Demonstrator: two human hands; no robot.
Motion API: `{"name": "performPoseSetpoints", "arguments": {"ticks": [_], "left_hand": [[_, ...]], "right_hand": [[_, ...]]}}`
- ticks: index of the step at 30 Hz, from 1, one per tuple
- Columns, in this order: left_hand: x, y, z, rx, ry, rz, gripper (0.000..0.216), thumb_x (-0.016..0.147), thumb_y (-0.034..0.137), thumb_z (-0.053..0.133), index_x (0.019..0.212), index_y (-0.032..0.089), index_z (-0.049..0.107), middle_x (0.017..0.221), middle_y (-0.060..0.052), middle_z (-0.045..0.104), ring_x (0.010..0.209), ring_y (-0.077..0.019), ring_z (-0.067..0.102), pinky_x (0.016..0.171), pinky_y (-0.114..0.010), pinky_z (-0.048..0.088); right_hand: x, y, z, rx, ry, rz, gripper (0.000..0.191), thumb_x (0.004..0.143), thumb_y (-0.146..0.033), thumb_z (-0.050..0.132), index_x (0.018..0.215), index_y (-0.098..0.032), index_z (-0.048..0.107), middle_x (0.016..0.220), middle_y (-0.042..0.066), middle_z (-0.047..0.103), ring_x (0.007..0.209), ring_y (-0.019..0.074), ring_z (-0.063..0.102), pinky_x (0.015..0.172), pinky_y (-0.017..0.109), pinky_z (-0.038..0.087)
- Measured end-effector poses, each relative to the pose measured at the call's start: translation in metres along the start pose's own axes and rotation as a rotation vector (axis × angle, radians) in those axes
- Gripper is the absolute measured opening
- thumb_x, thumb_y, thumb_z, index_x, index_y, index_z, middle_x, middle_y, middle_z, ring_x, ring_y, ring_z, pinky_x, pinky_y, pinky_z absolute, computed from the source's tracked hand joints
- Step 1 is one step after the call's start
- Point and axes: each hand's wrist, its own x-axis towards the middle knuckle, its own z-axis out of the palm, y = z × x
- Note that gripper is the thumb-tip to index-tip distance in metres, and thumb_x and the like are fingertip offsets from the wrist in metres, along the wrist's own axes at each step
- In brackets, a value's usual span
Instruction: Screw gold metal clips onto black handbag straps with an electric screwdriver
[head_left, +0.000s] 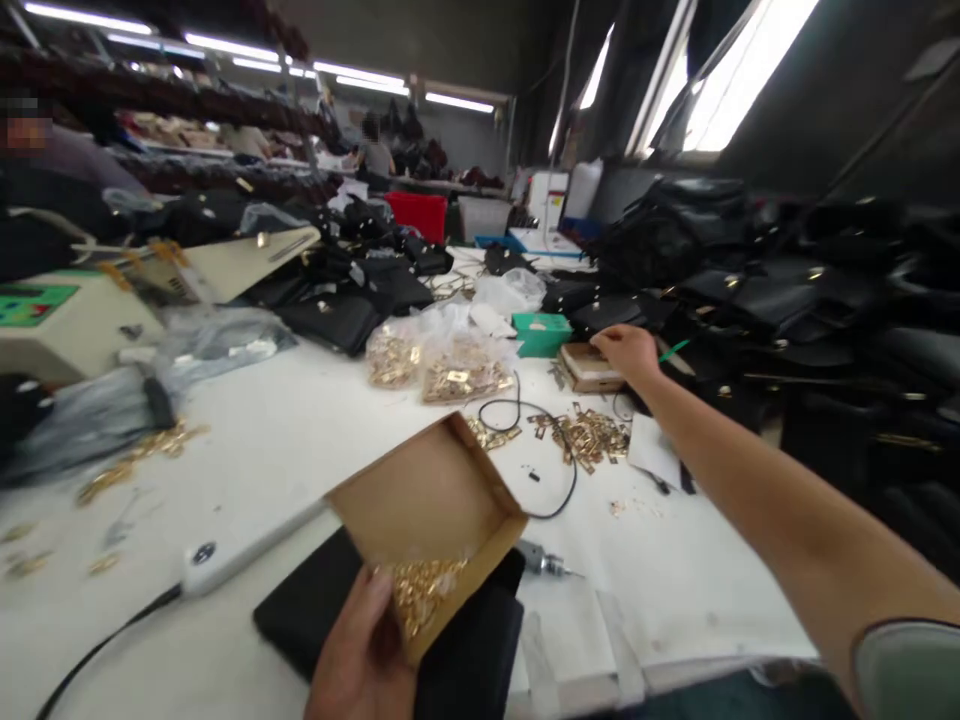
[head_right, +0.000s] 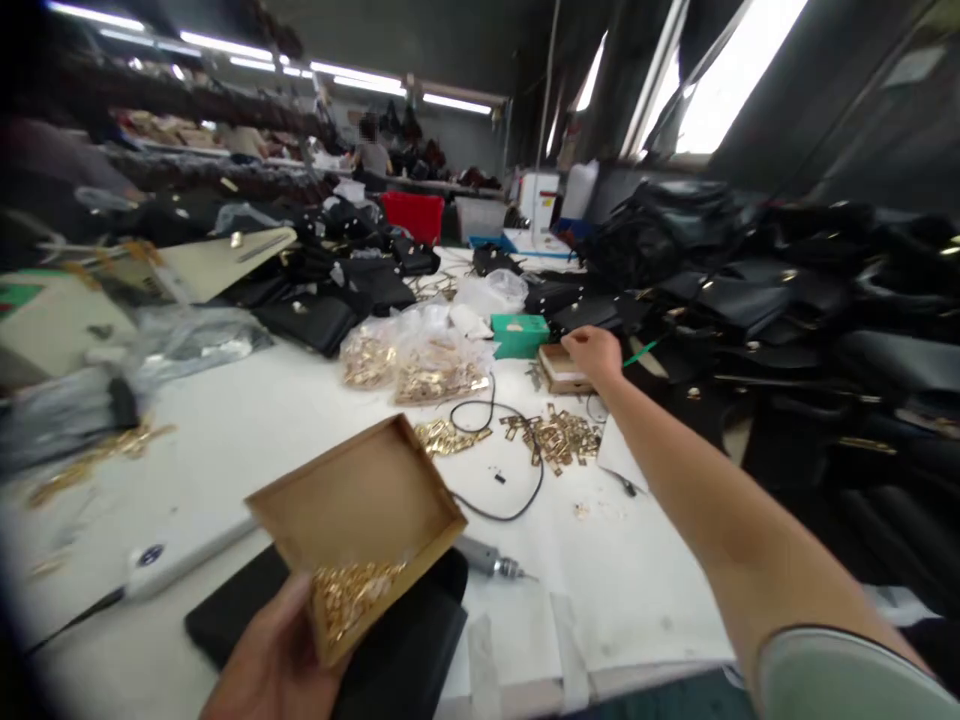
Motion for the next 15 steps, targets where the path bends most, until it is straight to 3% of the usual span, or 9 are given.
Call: {"name": "performPoseSetpoints", "arguments": {"ticks": [3, 6, 8, 9, 12, 15], "left_hand": [[-0.008, -0.003, 0.003, -0.082, -0.092, 0.065, 0.054, 0.087, 0.042, 0.069, 0.138, 0.026, 0.058, 0.13, -0.005, 0.069, 0.125, -0.0305, 0.061, 0.103, -0.043, 0.054], [-0.012, -0.007, 0.003, -0.081, -0.16, 0.128, 0.046, 0.092, 0.037, 0.065, 0.135, 0.024, 0.059, 0.129, -0.006, 0.068, 0.124, -0.0278, 0.061, 0.103, -0.04, 0.052], [-0.014, -0.01, 0.002, -0.069, -0.198, 0.159, 0.041, 0.093, 0.035, 0.064, 0.132, 0.022, 0.061, 0.128, -0.007, 0.068, 0.122, -0.0272, 0.061, 0.103, -0.04, 0.051], [-0.015, -0.011, 0.002, -0.068, -0.214, 0.175, 0.04, 0.093, 0.035, 0.064, 0.131, 0.021, 0.061, 0.127, -0.007, 0.068, 0.121, -0.0269, 0.062, 0.103, -0.039, 0.051], [-0.018, -0.013, 0.0, -0.07, -0.231, 0.217, 0.037, 0.092, 0.036, 0.065, 0.126, 0.022, 0.063, 0.124, -0.007, 0.069, 0.115, -0.0258, 0.065, 0.101, -0.038, 0.051], [-0.021, -0.013, -0.001, -0.081, -0.227, 0.243, 0.035, 0.09, 0.037, 0.068, 0.121, 0.021, 0.064, 0.121, -0.006, 0.071, 0.111, -0.0253, 0.067, 0.099, -0.038, 0.052]], "right_hand": [[-0.055, -0.037, -0.002, 0.105, -0.072, -0.157, 0.028, 0.088, -0.041, 0.064, 0.095, -0.016, 0.075, 0.077, 0.004, 0.072, 0.064, 0.014, 0.06, 0.058, 0.024, 0.04], [-0.139, -0.085, -0.016, 0.179, -0.428, -0.447, 0.028, 0.087, -0.044, 0.067, 0.083, -0.018, 0.076, 0.074, 0.002, 0.071, 0.065, 0.0136, 0.06, 0.058, 0.023, 0.039], [-0.191, -0.112, -0.021, 0.119, -0.693, -0.563, 0.026, 0.089, -0.042, 0.067, 0.079, -0.02, 0.076, 0.073, 0.0, 0.071, 0.065, 0.0122, 0.059, 0.059, 0.023, 0.038], [-0.212, -0.123, -0.021, 0.055, -0.762, -0.585, 0.026, 0.089, -0.043, 0.067, 0.078, -0.021, 0.077, 0.071, 0.0, 0.071, 0.063, 0.0119, 0.059, 0.058, 0.023, 0.036], [-0.244, -0.143, -0.014, -0.193, -0.838, -0.633, 0.031, 0.088, -0.052, 0.066, 0.08, -0.026, 0.079, 0.071, 0.001, 0.072, 0.065, 0.0143, 0.061, 0.057, 0.026, 0.031], [-0.25, -0.155, -0.009, -0.417, -0.825, -0.703, 0.037, 0.087, -0.059, 0.063, 0.082, -0.027, 0.08, 0.077, 0.005, 0.075, 0.073, 0.02, 0.066, 0.058, 0.028, 0.033]]}}
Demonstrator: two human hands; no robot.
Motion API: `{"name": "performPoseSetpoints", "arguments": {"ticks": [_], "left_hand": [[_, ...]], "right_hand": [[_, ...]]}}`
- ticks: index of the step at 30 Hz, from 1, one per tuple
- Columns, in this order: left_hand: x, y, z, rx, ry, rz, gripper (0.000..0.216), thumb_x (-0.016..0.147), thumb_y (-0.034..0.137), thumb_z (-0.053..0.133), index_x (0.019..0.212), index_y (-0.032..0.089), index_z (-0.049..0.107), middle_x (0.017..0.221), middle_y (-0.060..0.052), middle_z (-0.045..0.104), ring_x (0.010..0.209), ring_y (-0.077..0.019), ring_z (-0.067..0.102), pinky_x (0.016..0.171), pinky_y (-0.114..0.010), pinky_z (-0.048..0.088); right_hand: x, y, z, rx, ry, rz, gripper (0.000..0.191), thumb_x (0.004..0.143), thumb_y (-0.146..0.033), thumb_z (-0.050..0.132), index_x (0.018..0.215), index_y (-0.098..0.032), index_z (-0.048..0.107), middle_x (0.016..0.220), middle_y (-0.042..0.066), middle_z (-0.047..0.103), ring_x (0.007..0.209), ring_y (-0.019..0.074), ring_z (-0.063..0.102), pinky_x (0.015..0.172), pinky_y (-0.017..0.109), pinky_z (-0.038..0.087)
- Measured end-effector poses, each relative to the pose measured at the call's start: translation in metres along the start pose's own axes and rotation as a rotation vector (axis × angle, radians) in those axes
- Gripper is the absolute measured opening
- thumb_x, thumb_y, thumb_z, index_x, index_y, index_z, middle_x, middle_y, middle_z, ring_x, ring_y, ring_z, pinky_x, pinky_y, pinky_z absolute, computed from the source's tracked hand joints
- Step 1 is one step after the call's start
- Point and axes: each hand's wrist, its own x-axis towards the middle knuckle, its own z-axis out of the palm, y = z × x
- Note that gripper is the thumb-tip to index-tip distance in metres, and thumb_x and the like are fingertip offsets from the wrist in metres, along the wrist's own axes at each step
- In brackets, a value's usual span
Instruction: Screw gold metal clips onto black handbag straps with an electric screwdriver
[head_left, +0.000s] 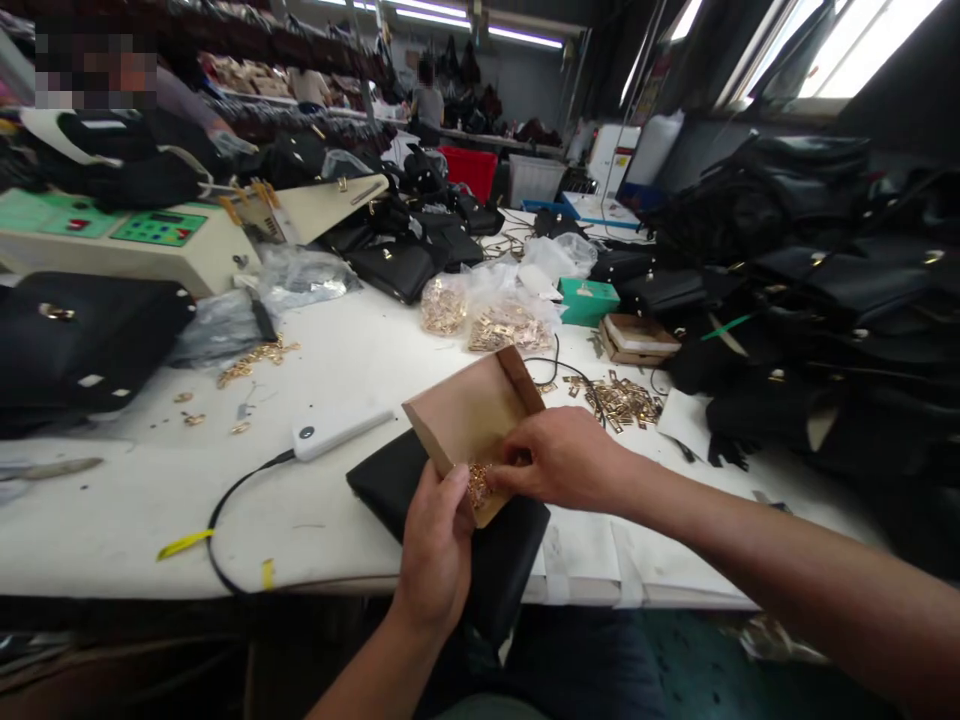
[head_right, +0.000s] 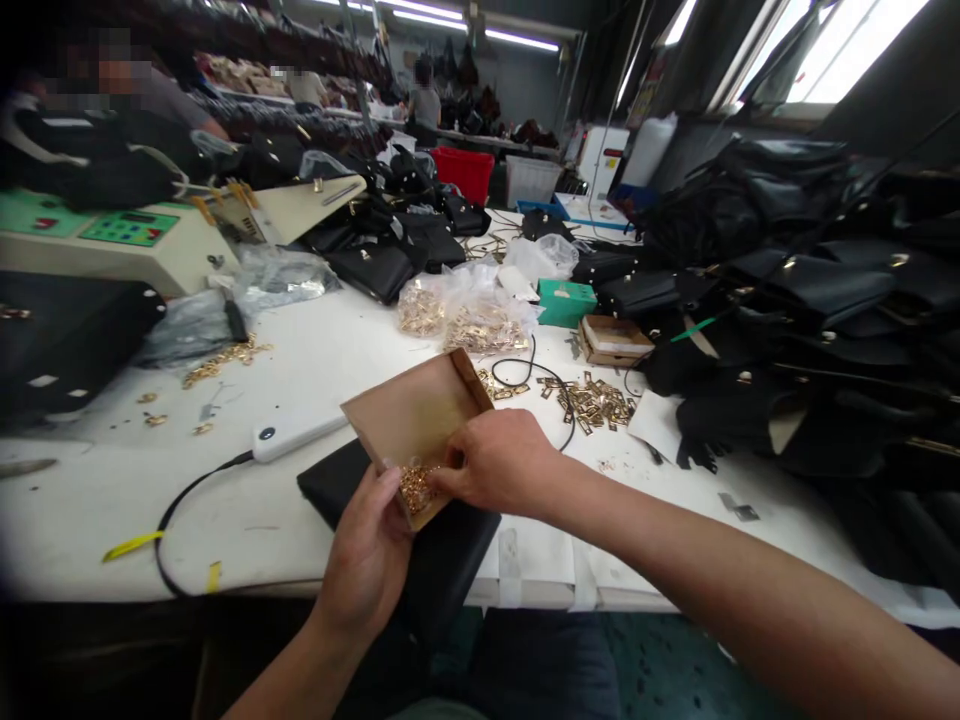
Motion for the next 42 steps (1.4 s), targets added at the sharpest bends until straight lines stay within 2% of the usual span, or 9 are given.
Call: {"name": "performPoseSetpoints", "arguments": {"ticks": [6, 15, 21, 25, 29, 34, 38, 42], "left_hand": [[-0.003, -0.001, -0.003, -0.021, -0.054, 0.014, 0.037, 0.091, 0.035, 0.066, 0.126, 0.023, 0.06, 0.124, -0.006, 0.069, 0.117, -0.0241, 0.064, 0.098, -0.036, 0.051], [-0.004, -0.002, -0.01, -0.026, -0.054, -0.003, 0.033, 0.093, 0.035, 0.064, 0.122, 0.021, 0.06, 0.121, -0.007, 0.069, 0.112, -0.0233, 0.064, 0.094, -0.035, 0.052], [-0.002, -0.002, -0.01, -0.044, -0.052, -0.006, 0.031, 0.091, 0.036, 0.066, 0.117, 0.02, 0.061, 0.121, -0.007, 0.07, 0.11, -0.0235, 0.066, 0.089, -0.033, 0.053], [-0.002, -0.001, -0.007, -0.034, -0.048, -0.002, 0.029, 0.09, 0.036, 0.067, 0.114, 0.02, 0.063, 0.117, -0.007, 0.071, 0.109, -0.0234, 0.066, 0.089, -0.032, 0.052], [-0.003, -0.001, -0.005, -0.02, -0.036, 0.006, 0.03, 0.089, 0.036, 0.068, 0.113, 0.02, 0.063, 0.115, -0.006, 0.071, 0.109, -0.0234, 0.066, 0.089, -0.031, 0.051], [-0.003, -0.003, -0.006, -0.006, -0.037, 0.019, 0.026, 0.091, 0.037, 0.066, 0.112, 0.022, 0.063, 0.114, -0.004, 0.071, 0.107, -0.0219, 0.066, 0.086, -0.03, 0.052], [-0.004, -0.002, -0.006, -0.027, -0.049, 0.002, 0.03, 0.092, 0.036, 0.065, 0.119, 0.022, 0.062, 0.121, -0.005, 0.07, 0.112, -0.0229, 0.065, 0.09, -0.033, 0.052], [-0.004, -0.001, -0.007, -0.036, -0.025, -0.007, 0.033, 0.09, 0.036, 0.067, 0.119, 0.021, 0.063, 0.121, -0.006, 0.07, 0.115, -0.0237, 0.064, 0.095, -0.035, 0.052]], "right_hand": [[0.003, -0.015, 0.002, -0.184, -0.093, -0.062, 0.031, 0.089, -0.048, 0.059, 0.09, -0.025, 0.08, 0.082, 0.009, 0.076, 0.077, 0.0246, 0.069, 0.062, 0.029, 0.04], [0.003, -0.017, 0.003, -0.131, -0.096, -0.065, 0.022, 0.086, -0.038, 0.061, 0.089, -0.027, 0.079, 0.082, 0.004, 0.076, 0.075, 0.0209, 0.067, 0.057, 0.026, 0.033], [0.003, -0.015, 0.002, -0.04, -0.116, -0.116, 0.027, 0.092, -0.039, 0.056, 0.089, -0.026, 0.079, 0.086, 0.003, 0.077, 0.076, 0.0182, 0.067, 0.059, 0.026, 0.033], [0.002, -0.019, 0.0, 0.006, -0.129, -0.078, 0.034, 0.091, -0.051, 0.057, 0.084, -0.027, 0.079, 0.078, 0.003, 0.076, 0.071, 0.0181, 0.067, 0.057, 0.026, 0.033], [0.004, -0.026, 0.0, -0.069, -0.133, -0.086, 0.03, 0.083, -0.053, 0.064, 0.08, -0.027, 0.079, 0.073, 0.004, 0.074, 0.07, 0.0207, 0.068, 0.055, 0.026, 0.033], [0.01, -0.032, -0.001, -0.175, -0.152, -0.111, 0.027, 0.083, -0.044, 0.061, 0.084, -0.025, 0.08, 0.077, 0.008, 0.076, 0.074, 0.0246, 0.07, 0.06, 0.028, 0.041], [0.011, -0.025, -0.001, -0.248, -0.144, -0.136, 0.024, 0.082, -0.037, 0.061, 0.086, -0.022, 0.08, 0.08, 0.011, 0.076, 0.075, 0.0264, 0.07, 0.06, 0.029, 0.041], [0.009, -0.01, -0.005, -0.235, -0.161, -0.148, 0.021, 0.086, -0.032, 0.06, 0.094, -0.024, 0.079, 0.088, 0.008, 0.077, 0.079, 0.0237, 0.069, 0.061, 0.027, 0.039]]}}
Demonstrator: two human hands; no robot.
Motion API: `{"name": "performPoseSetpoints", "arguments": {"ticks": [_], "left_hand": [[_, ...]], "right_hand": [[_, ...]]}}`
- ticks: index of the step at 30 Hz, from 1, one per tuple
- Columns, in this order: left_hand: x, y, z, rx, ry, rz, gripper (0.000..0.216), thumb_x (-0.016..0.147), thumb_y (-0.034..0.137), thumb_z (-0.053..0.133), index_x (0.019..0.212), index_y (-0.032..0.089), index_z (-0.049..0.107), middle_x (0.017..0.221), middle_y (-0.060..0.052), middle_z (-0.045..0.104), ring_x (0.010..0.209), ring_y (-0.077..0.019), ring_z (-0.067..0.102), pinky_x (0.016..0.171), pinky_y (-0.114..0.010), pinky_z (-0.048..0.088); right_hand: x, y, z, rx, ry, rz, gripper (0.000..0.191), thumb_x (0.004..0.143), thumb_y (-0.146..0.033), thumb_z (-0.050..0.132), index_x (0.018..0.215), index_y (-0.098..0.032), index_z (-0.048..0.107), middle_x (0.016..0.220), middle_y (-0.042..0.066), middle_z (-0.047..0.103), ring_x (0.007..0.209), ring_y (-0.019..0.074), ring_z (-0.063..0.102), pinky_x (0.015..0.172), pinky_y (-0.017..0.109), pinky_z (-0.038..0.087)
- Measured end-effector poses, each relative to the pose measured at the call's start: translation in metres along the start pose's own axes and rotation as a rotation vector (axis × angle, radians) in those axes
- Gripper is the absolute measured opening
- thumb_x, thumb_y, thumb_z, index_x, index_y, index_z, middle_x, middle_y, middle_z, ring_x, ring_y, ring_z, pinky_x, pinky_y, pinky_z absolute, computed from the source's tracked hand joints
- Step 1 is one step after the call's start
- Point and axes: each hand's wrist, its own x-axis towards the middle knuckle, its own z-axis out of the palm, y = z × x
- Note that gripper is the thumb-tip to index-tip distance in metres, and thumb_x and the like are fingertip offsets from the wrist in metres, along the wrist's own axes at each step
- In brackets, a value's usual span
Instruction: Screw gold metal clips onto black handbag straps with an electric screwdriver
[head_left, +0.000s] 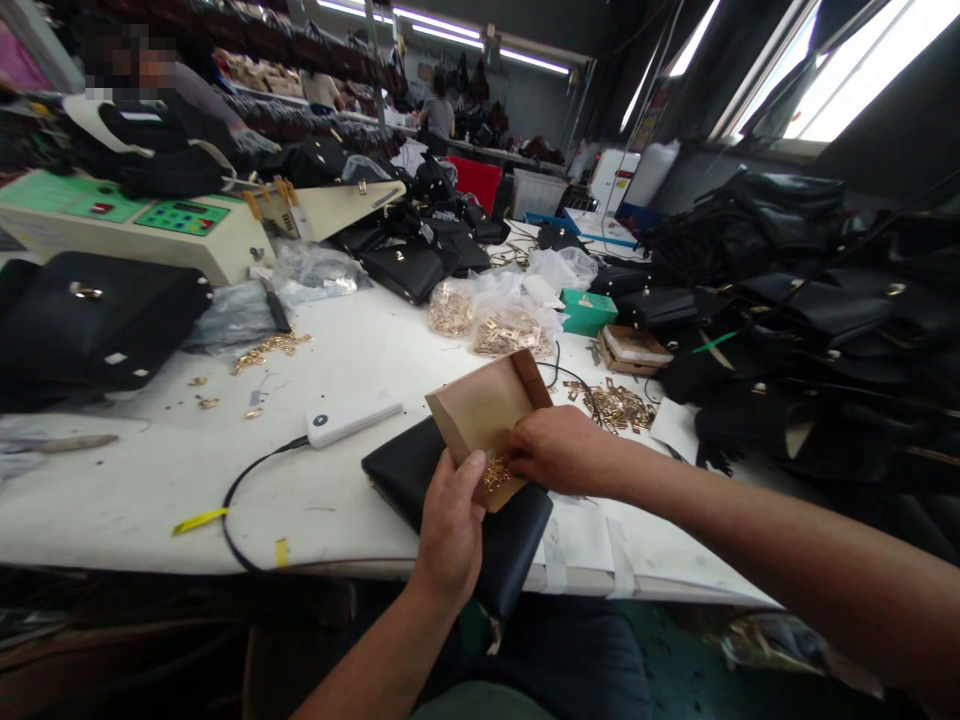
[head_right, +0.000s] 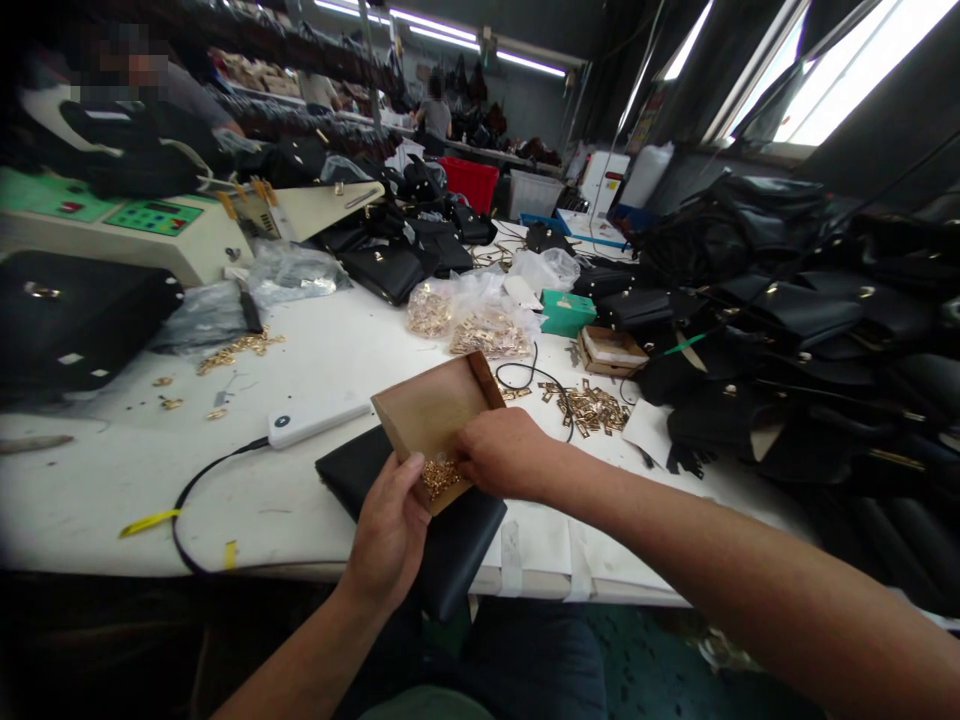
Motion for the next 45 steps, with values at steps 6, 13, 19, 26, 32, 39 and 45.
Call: {"name": "performPoseSetpoints", "arguments": {"ticks": [6, 13, 19, 26, 32, 39, 45], "left_hand": [[0.001, 0.002, 0.0, -0.039, 0.015, -0.017, 0.04, 0.088, 0.038, 0.07, 0.123, 0.021, 0.063, 0.12, -0.006, 0.072, 0.112, -0.0252, 0.066, 0.097, -0.038, 0.052], [0.002, 0.001, 0.001, -0.044, 0.008, -0.025, 0.037, 0.09, 0.036, 0.067, 0.124, 0.02, 0.062, 0.12, -0.006, 0.071, 0.113, -0.0243, 0.065, 0.095, -0.036, 0.052], [0.002, 0.003, 0.001, -0.043, 0.018, -0.027, 0.029, 0.091, 0.036, 0.066, 0.116, 0.02, 0.065, 0.112, -0.005, 0.073, 0.104, -0.0211, 0.067, 0.086, -0.03, 0.053], [0.004, 0.002, 0.0, -0.052, 0.016, -0.038, 0.032, 0.091, 0.035, 0.066, 0.119, 0.02, 0.064, 0.116, -0.006, 0.072, 0.106, -0.0201, 0.066, 0.089, -0.031, 0.053], [0.005, 0.001, -0.002, -0.059, -0.005, -0.058, 0.031, 0.093, 0.035, 0.063, 0.119, 0.019, 0.064, 0.119, -0.007, 0.071, 0.109, -0.0206, 0.065, 0.092, -0.033, 0.053], [0.004, 0.002, -0.002, -0.047, 0.017, -0.068, 0.036, 0.089, 0.036, 0.068, 0.121, 0.019, 0.064, 0.117, -0.007, 0.072, 0.107, -0.0216, 0.066, 0.09, -0.034, 0.054], [0.004, 0.001, 0.002, -0.017, 0.008, -0.051, 0.034, 0.089, 0.036, 0.069, 0.118, 0.018, 0.065, 0.118, -0.007, 0.071, 0.11, -0.0223, 0.065, 0.092, -0.033, 0.053]], "right_hand": [[-0.007, 0.017, -0.007, 0.262, 0.136, 0.1, 0.015, 0.086, -0.036, 0.07, 0.089, -0.025, 0.08, 0.082, 0.002, 0.075, 0.074, 0.0164, 0.064, 0.062, 0.025, 0.036], [-0.004, 0.011, -0.001, 0.217, 0.244, -0.076, 0.016, 0.092, -0.025, 0.063, 0.096, -0.023, 0.078, 0.094, 0.003, 0.076, 0.086, 0.0171, 0.067, 0.071, 0.025, 0.04], [0.005, -0.007, 0.005, -0.033, 0.182, -0.178, 0.018, 0.096, -0.025, 0.057, 0.095, -0.017, 0.074, 0.092, 0.007, 0.073, 0.08, 0.02, 0.068, 0.061, 0.028, 0.039], [0.011, -0.004, 0.006, -0.095, 0.145, -0.268, 0.013, 0.09, -0.016, 0.061, 0.097, -0.016, 0.072, 0.092, 0.008, 0.073, 0.081, 0.0211, 0.07, 0.065, 0.026, 0.045], [0.012, 0.003, 0.003, -0.129, 0.103, -0.36, 0.011, 0.09, -0.014, 0.063, 0.096, -0.017, 0.072, 0.093, 0.007, 0.073, 0.084, 0.0217, 0.07, 0.068, 0.027, 0.049], [0.012, 0.002, 0.004, -0.158, 0.126, -0.371, 0.015, 0.091, -0.013, 0.06, 0.096, -0.016, 0.074, 0.093, 0.009, 0.074, 0.083, 0.0244, 0.072, 0.068, 0.03, 0.05], [0.01, 0.004, 0.007, -0.108, 0.092, -0.29, 0.017, 0.089, -0.02, 0.059, 0.093, -0.016, 0.075, 0.089, 0.009, 0.076, 0.075, 0.0222, 0.07, 0.061, 0.028, 0.043]]}}
